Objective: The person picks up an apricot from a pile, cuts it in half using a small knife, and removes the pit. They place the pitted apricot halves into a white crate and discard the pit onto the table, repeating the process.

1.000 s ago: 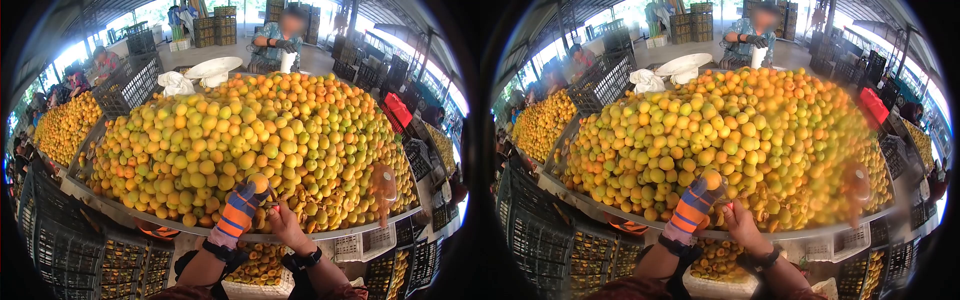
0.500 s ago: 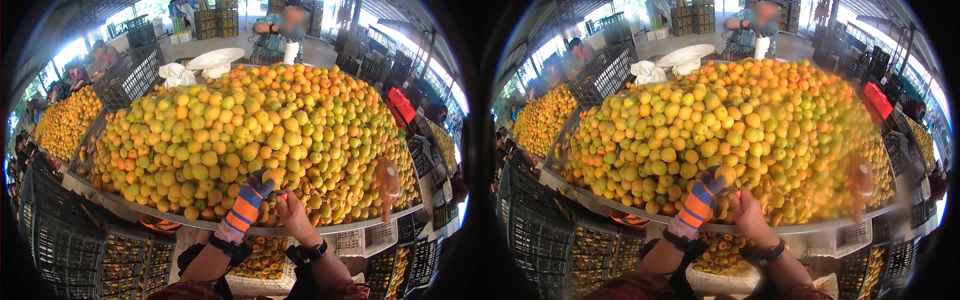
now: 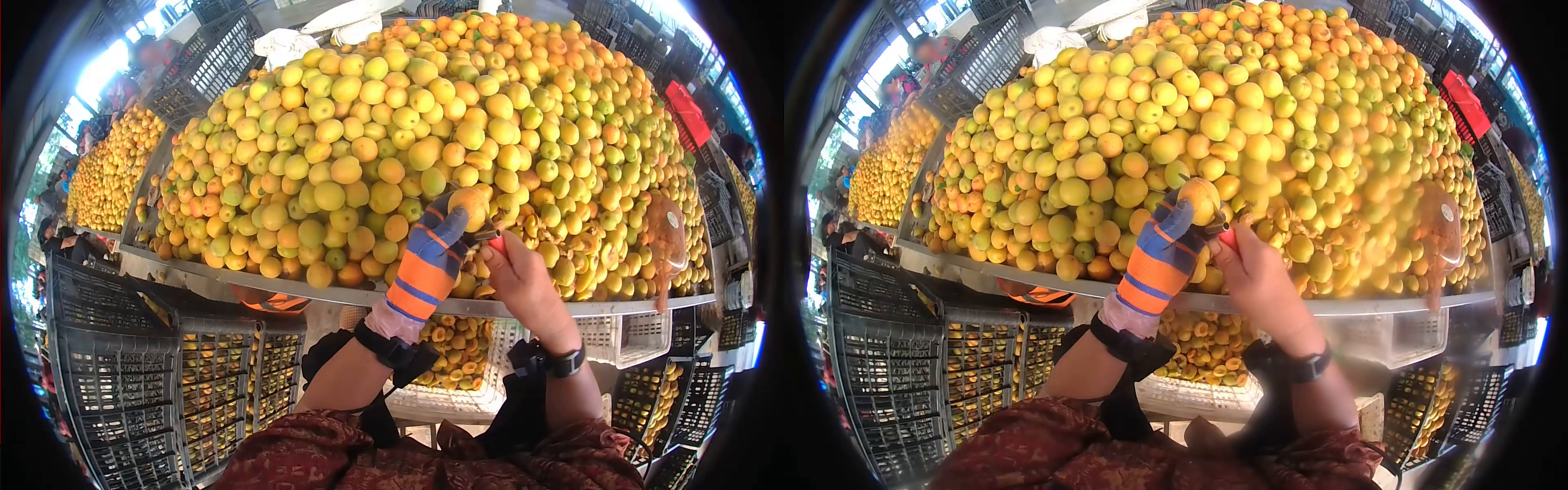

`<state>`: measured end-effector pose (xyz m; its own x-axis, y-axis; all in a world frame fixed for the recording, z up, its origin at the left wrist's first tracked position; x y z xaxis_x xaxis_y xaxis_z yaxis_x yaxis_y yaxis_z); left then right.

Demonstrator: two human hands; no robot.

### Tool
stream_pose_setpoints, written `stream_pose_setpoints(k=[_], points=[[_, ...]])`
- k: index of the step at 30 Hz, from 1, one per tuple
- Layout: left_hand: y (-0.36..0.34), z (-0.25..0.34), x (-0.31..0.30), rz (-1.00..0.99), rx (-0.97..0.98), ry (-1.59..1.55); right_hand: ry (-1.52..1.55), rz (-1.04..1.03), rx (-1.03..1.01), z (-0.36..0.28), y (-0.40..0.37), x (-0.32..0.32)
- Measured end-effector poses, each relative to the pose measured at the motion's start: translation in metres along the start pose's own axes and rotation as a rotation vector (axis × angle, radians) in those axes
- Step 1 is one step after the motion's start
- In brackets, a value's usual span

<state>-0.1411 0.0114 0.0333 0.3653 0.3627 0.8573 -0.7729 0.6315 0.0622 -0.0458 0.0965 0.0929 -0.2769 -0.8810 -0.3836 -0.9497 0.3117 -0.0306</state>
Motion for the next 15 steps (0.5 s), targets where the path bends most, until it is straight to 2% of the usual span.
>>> stream_pose_setpoints(k=[2,5,8,9,11,13,15], points=[[-0.001,0.008,0.004,-0.017,0.106,0.193,-0.033,-0.016,0.018,-0.002,-0.003,-0.01],[0.003,0.011,-0.003,0.0,0.084,0.184,-0.103,-0.037,0.061,-0.002,-0.007,-0.011],[0.004,-0.011,-0.011,0.024,-0.029,-0.019,-0.074,0.166,-0.061,0.021,-0.003,0.023],[0.001,-0.016,-0.014,0.06,-0.083,-0.109,-0.072,0.169,-0.058,0.03,0.0,0.031],[0.0,-0.014,-0.015,0.059,-0.104,-0.065,-0.195,0.314,-0.183,0.034,0.006,0.036],[0.004,-0.012,-0.026,-0.001,-0.054,-0.014,-0.125,0.313,-0.17,0.036,0.008,0.038],[0.006,-0.007,-0.021,-0.003,-0.003,0.051,0.171,0.157,-0.063,0.036,0.01,0.034]])
Point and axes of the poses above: each hand's wrist, its own y-axis towards the middle knuckle, its own x-axis out of the palm, z = x × y, the point moved 4 cm from there along y, towards the middle knuckle, and after that the axes turned 3 degrees about x, right-handed, at the moved point
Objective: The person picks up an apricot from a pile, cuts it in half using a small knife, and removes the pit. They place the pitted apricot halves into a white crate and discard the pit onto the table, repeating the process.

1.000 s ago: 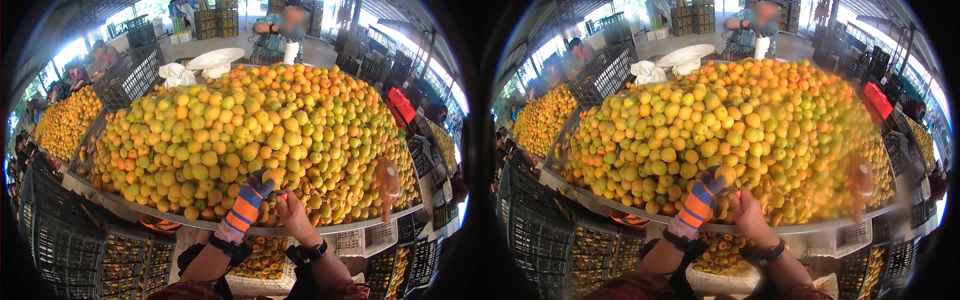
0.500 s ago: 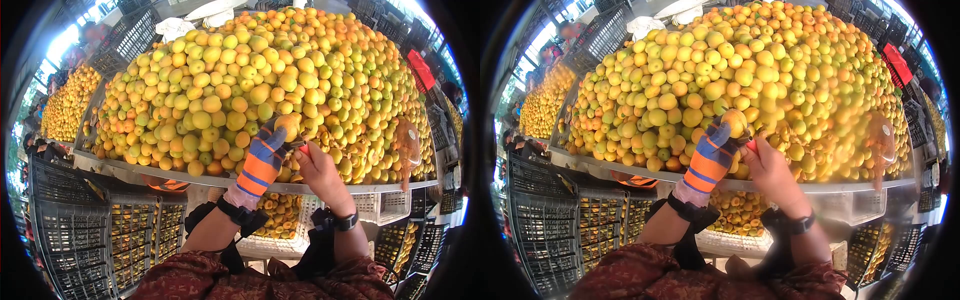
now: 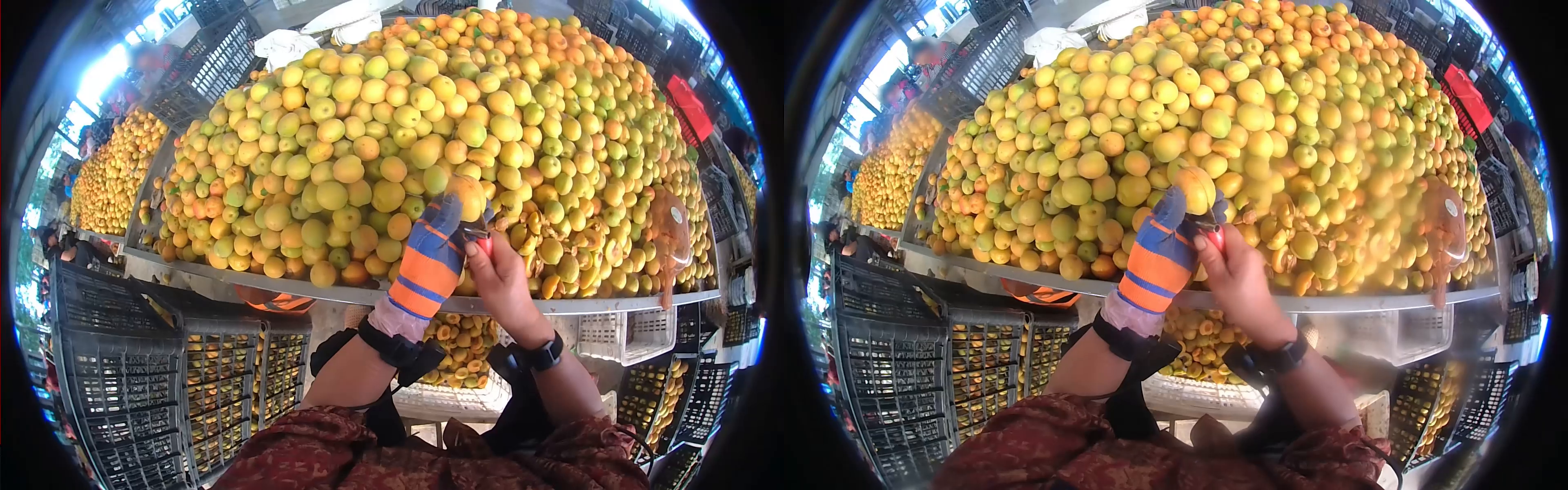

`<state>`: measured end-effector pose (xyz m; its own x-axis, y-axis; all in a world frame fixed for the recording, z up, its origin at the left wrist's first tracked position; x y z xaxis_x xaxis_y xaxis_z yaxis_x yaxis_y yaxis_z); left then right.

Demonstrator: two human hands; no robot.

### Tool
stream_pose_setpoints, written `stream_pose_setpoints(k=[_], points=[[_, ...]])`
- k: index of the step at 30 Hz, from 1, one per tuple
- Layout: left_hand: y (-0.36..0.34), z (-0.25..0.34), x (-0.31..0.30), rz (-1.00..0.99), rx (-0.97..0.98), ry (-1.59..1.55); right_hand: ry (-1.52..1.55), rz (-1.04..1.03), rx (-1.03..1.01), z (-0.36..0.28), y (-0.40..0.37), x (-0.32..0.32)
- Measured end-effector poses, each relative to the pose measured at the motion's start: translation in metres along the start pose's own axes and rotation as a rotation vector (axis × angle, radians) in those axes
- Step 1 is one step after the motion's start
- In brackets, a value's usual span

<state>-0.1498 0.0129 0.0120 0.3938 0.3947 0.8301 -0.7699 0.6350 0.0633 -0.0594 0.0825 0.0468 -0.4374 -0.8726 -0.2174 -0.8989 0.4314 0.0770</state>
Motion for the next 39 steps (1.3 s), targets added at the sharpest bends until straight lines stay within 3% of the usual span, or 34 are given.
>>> stream_pose_setpoints(k=[1,2,6,8,9,11,16,18,19,22,24,26,27,28,31,32,34,36,39], points=[[0.0,0.005,0.007,0.0,0.037,0.064,0.116,-0.016,0.087,-0.005,-0.002,-0.005],[-0.001,0.01,0.012,0.001,0.036,0.065,0.061,0.181,-0.215,-0.012,-0.003,-0.009],[-0.004,0.013,0.015,-0.005,0.009,0.001,0.506,0.307,-0.029,-0.022,0.003,-0.04],[-0.012,0.0,0.027,-0.06,-0.065,0.185,0.209,0.241,-0.16,-0.016,0.012,-0.032],[-0.011,-0.014,0.019,-0.085,0.0,0.345,0.158,0.277,-0.192,-0.021,0.011,-0.031],[-0.012,-0.01,0.032,-0.061,0.019,0.345,-0.047,0.336,-0.295,-0.017,0.015,-0.035],[-0.016,0.003,0.044,-0.007,0.317,0.731,-0.108,0.364,-0.343,-0.018,0.009,-0.037],[-0.018,0.003,0.049,0.035,0.304,0.624,-0.024,0.323,-0.292,-0.017,0.009,-0.038],[-0.019,0.003,0.051,0.078,0.293,0.519,-0.098,0.331,-0.444,-0.018,0.013,-0.037],[-0.011,0.002,0.051,0.149,0.366,0.48,-0.239,0.279,-0.38,-0.018,0.014,-0.036],[-0.011,-0.003,0.053,0.229,0.367,0.432,-0.22,0.327,-0.482,-0.026,0.013,-0.031],[-0.013,-0.002,0.055,0.275,0.398,0.436,-0.231,0.302,-0.404,-0.023,0.009,-0.027],[-0.011,-0.004,0.055,0.263,0.323,0.244,-0.27,0.294,-0.377,-0.026,0.009,-0.025],[-0.012,-0.003,0.056,0.263,0.323,0.247,-0.267,0.295,-0.376,-0.026,0.008,-0.021],[-0.008,-0.002,0.051,0.293,0.292,0.255,0.02,0.264,-0.19,-0.015,0.011,-0.016],[-0.004,-0.001,0.049,0.256,0.375,0.41,0.017,0.268,-0.183,-0.01,0.014,-0.014],[0.0,-0.003,0.044,0.229,0.435,0.557,0.366,0.239,-0.072,0.006,0.019,-0.009],[0.001,0.005,0.048,0.177,0.68,0.952,0.428,0.199,-0.027,0.004,0.02,-0.007],[0.004,0.008,0.052,0.063,0.809,1.07,0.523,0.211,0.083,0.005,0.023,-0.005]])
Point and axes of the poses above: each hand's wrist, its own y-axis towards the middle knuckle, its own x-axis out of the palm, z = x × y, the point moved 4 cm from there along y, towards the middle knuckle, and after that the axes turned 3 degrees about x, right-handed, at the moved point
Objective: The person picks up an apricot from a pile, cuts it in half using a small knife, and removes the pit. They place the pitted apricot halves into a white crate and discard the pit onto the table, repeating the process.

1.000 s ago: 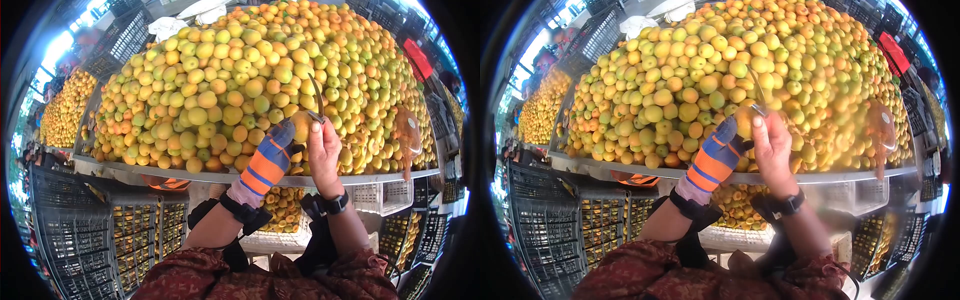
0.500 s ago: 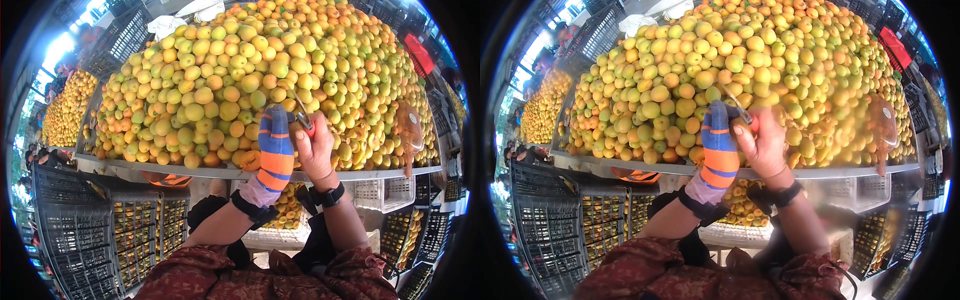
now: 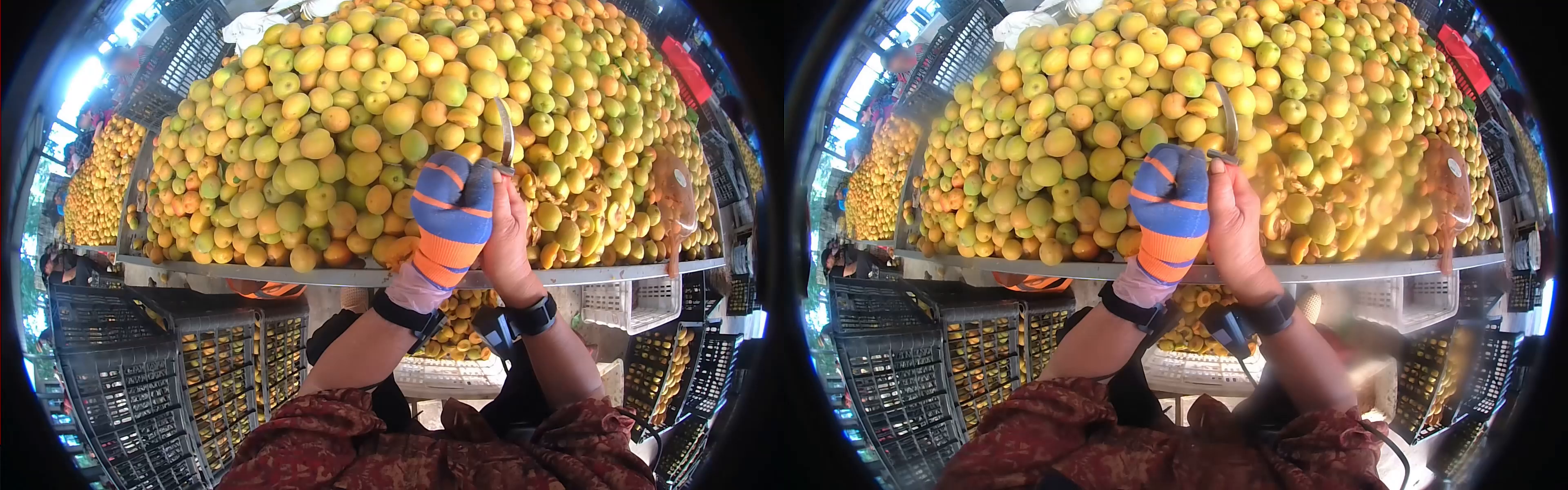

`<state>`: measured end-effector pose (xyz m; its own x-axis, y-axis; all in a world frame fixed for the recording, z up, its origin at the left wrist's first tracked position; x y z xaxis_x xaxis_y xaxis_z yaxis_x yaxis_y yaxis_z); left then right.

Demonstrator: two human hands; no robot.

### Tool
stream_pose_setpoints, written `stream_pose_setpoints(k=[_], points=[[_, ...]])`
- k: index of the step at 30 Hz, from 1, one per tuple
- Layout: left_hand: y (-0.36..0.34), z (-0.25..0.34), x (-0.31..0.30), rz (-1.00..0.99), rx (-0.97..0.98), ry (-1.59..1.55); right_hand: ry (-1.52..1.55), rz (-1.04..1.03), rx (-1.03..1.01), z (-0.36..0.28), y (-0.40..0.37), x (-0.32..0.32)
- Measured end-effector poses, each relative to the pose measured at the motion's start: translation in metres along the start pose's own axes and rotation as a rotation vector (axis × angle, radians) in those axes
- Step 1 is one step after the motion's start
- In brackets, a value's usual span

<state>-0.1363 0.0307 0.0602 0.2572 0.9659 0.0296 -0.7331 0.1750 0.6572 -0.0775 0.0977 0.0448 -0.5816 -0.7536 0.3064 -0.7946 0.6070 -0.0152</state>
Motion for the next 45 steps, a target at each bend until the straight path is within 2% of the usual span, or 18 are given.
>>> stream_pose_setpoints(k=[2,3,7,9,13,18,20,23,25,30,33,35,37,39,40,41,43,45], points=[[0.004,0.027,0.005,-0.118,0.369,0.23,0.233,-0.001,0.164,0.008,-0.002,0.002],[0.003,0.028,0.004,-0.117,0.369,0.232,0.466,-0.008,0.32,0.013,-0.003,0.006],[0.005,0.005,-0.008,-0.011,-0.073,-0.072,0.614,-0.38,0.551,0.021,0.005,-0.005],[-0.001,-0.04,-0.014,0.186,-0.777,-0.896,0.523,-0.183,0.549,0.016,0.003,-0.002],[-0.01,-0.033,-0.011,0.5,-1.1,-1.178,0.433,-0.244,0.484,0.007,0.005,-0.012],[-0.02,-0.054,-0.02,0.2,-0.907,-0.952,0.223,-0.196,0.432,0.007,0.014,-0.035],[-0.021,-0.056,-0.021,0.372,-1.202,-1.267,-0.189,-0.023,0.056,0.001,0.036,-0.062],[-0.02,-0.059,-0.02,0.485,-1.3,-1.166,-0.797,0.198,-0.436,-0.028,0.041,-0.071],[-0.019,-0.055,-0.02,0.48,-1.296,-1.141,-1.118,0.321,-0.636,-0.041,0.034,-0.061],[-0.024,-0.045,-0.019,0.303,-1.194,-1.022,-0.81,-0.207,-0.607,-0.03,-0.006,-0.002],[-0.023,-0.057,-0.016,0.152,-0.857,-0.896,-0.737,-0.377,-0.396,-0.016,-0.003,-0.002],[-0.021,-0.029,-0.013,0.301,-1.162,-0.99,-0.489,-0.415,-0.206,-0.005,-0.001,-0.008],[-0.028,-0.046,-0.015,0.33,-1.055,-0.817,-0.323,-0.378,-0.107,-0.005,-0.001,-0.013],[-0.027,-0.05,-0.011,0.035,-0.875,-0.978,-0.325,-0.081,-0.052,-0.014,0.006,-0.03],[-0.024,-0.031,-0.012,-0.007,-0.865,-0.592,-0.236,0.055,-0.043,-0.016,0.018,-0.044],[-0.03,-0.029,-0.007,-0.005,-0.865,-0.596,-0.258,0.153,-0.135,-0.028,0.03,-0.059],[-0.024,-0.009,0.006,-0.195,-0.179,-0.086,-0.764,0.346,-0.242,-0.05,0.042,-0.09],[-0.02,-0.018,0.022,-0.328,-0.372,0.134,-1.07,0.424,-0.354,-0.056,0.044,-0.099]])
Point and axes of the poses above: each hand's wrist, its own y-axis towards the middle knuckle, its own x-axis out of the palm, z = x × y, the point moved 4 cm from there along y, towards the middle knuckle, and after that the axes turned 3 degrees about x, right-handed, at the moved point
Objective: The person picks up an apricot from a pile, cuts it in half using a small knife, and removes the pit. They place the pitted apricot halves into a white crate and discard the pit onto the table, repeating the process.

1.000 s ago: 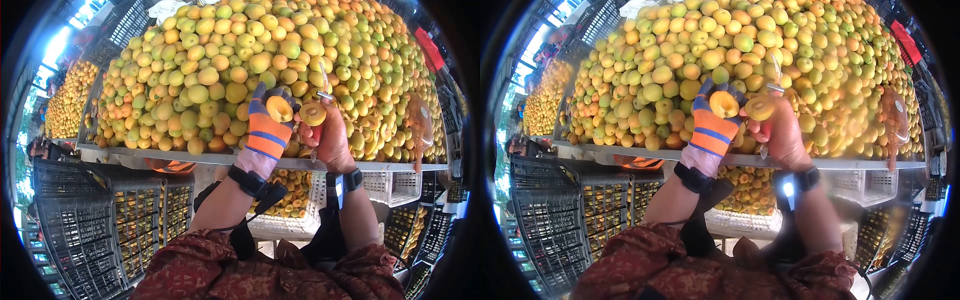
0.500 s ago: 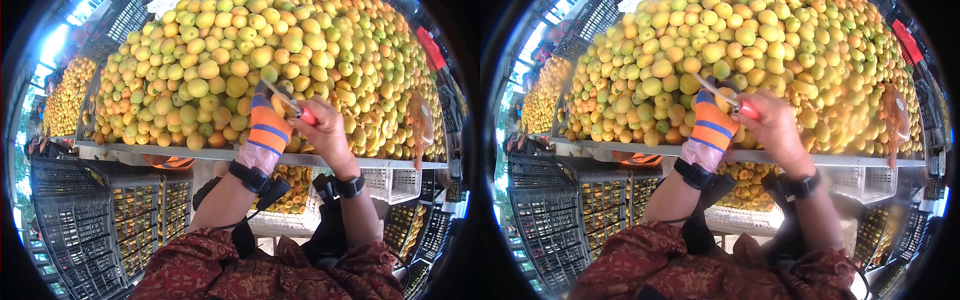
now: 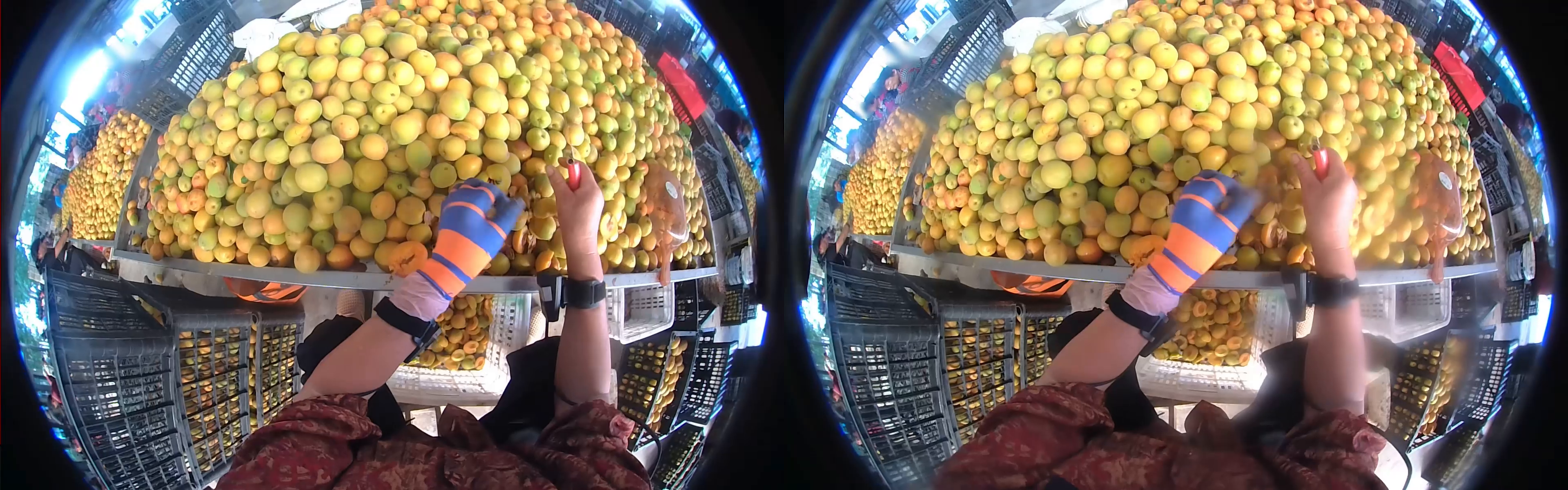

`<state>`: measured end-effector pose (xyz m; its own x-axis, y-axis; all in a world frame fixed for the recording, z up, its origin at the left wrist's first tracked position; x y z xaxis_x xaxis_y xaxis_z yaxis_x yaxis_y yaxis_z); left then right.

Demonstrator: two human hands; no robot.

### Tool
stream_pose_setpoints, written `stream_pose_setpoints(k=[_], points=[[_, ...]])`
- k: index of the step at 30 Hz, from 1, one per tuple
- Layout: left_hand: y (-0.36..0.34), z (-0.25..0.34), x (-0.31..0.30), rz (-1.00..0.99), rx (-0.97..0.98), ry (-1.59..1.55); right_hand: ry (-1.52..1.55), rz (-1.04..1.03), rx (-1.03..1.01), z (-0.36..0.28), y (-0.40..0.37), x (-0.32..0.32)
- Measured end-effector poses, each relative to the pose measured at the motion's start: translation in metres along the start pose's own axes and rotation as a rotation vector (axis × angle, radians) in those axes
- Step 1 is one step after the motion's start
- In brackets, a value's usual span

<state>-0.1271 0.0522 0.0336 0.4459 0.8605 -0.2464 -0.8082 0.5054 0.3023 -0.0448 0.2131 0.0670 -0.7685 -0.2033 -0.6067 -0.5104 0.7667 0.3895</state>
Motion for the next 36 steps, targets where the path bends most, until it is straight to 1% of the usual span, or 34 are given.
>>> stream_pose_setpoints(k=[1,2,3,4,6,7,8,10,11,12,13,15,16,18,20,22,23,24,26,27,28,29,30,31,32,34,36], points=[[0.001,0.01,0.001,0.113,0.239,0.019,-0.003,-0.005,-0.003,-0.001,-0.003,0.001],[-0.003,0.019,-0.003,0.229,0.477,0.044,0.118,-0.019,0.001,-0.004,-0.007,0.003],[-0.002,0.013,-0.005,0.124,0.394,-0.021,0.246,-0.029,-0.001,-0.008,-0.007,0.008],[-0.002,0.018,-0.013,0.136,0.4,-0.016,0.263,-0.119,0.044,-0.011,-0.007,0.017],[0.001,0.001,-0.03,0.173,-0.183,-0.726,0.369,-0.192,0.038,-0.027,-0.009,0.031],[0.006,-0.008,-0.045,0.243,-0.229,-0.694,0.27,-0.166,-0.157,-0.044,-0.007,0.036],[0.014,-0.021,-0.058,0.249,-0.226,-0.692,0.193,-0.193,-0.232,-0.064,-0.004,0.044],[0.019,-0.048,-0.085,0.447,-0.258,-0.837,0.181,-0.229,-0.4,-0.109,0.0,0.06],[0.019,-0.048,-0.094,0.449,-0.263,-0.841,0.147,-0.288,-0.443,-0.122,0.003,0.077],[0.019,-0.048,-0.105,0.517,-0.284,-0.912,0.114,-0.344,-0.49,-0.131,0.005,0.095],[0.018,-0.049,-0.114,0.586,-0.307,-0.982,0.11,-0.347,-0.492,-0.137,0.006,0.108],[0.022,-0.054,-0.124,0.583,-0.321,-1.005,-0.154,-0.423,-0.596,-0.14,0.001,0.137],[0.023,-0.057,-0.124,0.577,-0.335,-1.024,-0.132,-0.349,-0.684,-0.137,0.002,0.143],[0.022,-0.046,-0.125,0.598,-0.385,-1.017,-0.116,-0.426,-0.51,-0.132,0.01,0.142],[0.025,-0.014,-0.114,0.16,-0.193,-0.615,0.194,-0.482,-0.29,-0.123,0.019,0.103],[0.015,0.003,-0.082,-0.125,-0.186,-0.424,0.417,-0.427,-0.02,-0.112,0.019,0.051],[0.01,0.006,-0.062,-0.196,0.011,-0.244,0.451,-0.343,0.069,-0.098,0.017,0.03],[-0.003,0.006,-0.045,-0.268,0.14,0.051,0.488,-0.257,0.157,-0.083,0.014,0.011],[-0.02,0.004,-0.013,-0.428,0.349,0.474,0.439,-0.174,0.244,-0.053,0.002,-0.011],[-0.024,0.001,-0.001,-0.437,0.348,0.476,0.388,-0.148,0.26,-0.034,-0.002,-0.015],[-0.026,-0.001,0.009,-0.486,0.295,0.618,0.416,-0.158,0.304,-0.027,-0.009,-0.019],[-0.028,-0.003,0.018,-0.533,0.243,0.757,0.405,-0.134,0.281,-0.022,-0.012,-0.021],[-0.03,-0.004,0.025,-0.545,0.248,0.757,0.393,-0.11,0.262,-0.015,-0.016,-0.023],[-0.029,-0.008,0.031,-0.563,0.241,0.825,0.467,-0.096,0.209,-0.008,-0.015,-0.021],[-0.027,-0.012,0.035,-0.575,0.236,0.895,0.446,-0.109,0.138,-0.004,-0.014,-0.025],[-0.025,-0.014,0.037,-0.545,0.223,0.9,0.512,-0.164,0.308,0.005,-0.016,-0.034],[-0.024,-0.011,0.029,-0.44,0.241,0.738,0.567,-0.169,0.335,0.014,-0.015,-0.037]])
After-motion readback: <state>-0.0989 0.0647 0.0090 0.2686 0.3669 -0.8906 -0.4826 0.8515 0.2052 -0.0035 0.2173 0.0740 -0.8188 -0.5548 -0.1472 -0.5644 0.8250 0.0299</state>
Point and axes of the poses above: each hand's wrist, its own y-axis towards the middle knuckle, its own x-axis out of the palm, z = x × y, the point moved 4 cm from there along y, towards the middle knuckle, and after that the axes turned 3 degrees about x, right-handed, at the moved point
